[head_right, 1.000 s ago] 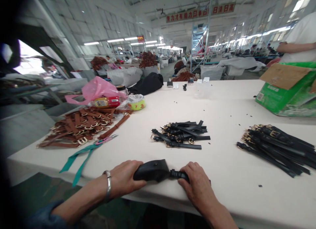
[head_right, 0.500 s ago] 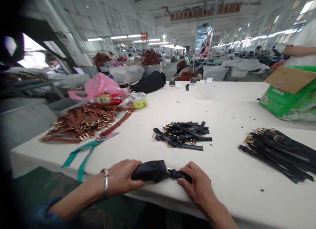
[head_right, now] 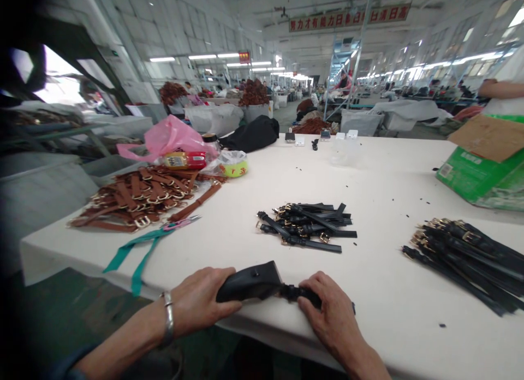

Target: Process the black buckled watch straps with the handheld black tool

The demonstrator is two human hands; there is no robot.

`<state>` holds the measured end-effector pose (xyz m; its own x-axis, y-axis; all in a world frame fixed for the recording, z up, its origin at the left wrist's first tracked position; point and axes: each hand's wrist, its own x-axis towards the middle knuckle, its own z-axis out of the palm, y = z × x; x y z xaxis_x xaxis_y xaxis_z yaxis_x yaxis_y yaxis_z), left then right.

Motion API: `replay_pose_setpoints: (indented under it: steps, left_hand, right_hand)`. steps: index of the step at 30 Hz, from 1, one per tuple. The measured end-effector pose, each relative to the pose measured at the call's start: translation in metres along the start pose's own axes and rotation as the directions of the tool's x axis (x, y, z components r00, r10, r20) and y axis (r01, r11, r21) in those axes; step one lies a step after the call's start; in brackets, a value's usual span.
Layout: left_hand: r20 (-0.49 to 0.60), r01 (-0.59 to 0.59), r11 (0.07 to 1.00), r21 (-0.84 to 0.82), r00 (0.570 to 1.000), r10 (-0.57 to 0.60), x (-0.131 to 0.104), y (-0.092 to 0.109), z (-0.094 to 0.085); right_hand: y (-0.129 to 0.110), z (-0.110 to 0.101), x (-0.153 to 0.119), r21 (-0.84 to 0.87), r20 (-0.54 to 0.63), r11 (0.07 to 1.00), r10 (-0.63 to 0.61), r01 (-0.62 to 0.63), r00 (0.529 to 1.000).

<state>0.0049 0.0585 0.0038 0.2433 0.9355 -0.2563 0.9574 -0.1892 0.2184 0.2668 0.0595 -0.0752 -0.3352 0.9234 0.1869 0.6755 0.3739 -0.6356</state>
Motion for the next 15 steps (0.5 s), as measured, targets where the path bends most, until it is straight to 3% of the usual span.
replay_pose_setpoints:
  steps: [5,8,15]
  left_hand:
    - [-0.018,0.041,0.998,-0.049,0.999,-0.042,-0.006,-0.006,0.001]
    - [0.025,0.059,0.996,-0.065,0.998,-0.057,-0.011,-0.004,-0.004]
    - [0.152,0.057,0.997,-0.060,0.987,-0.047,-0.015,0.019,-0.019]
  right_hand:
    - [0.003,0.004,-0.007,-0.085,-0.096,0.989,-0.133,0.125,0.986]
    - [0.003,0.006,-0.014,-0.101,-0.118,0.976,-0.203,0.191,0.972]
    - [-0.003,0.003,-0.018,0.062,-0.085,0.988,-0.137,0.142,0.987]
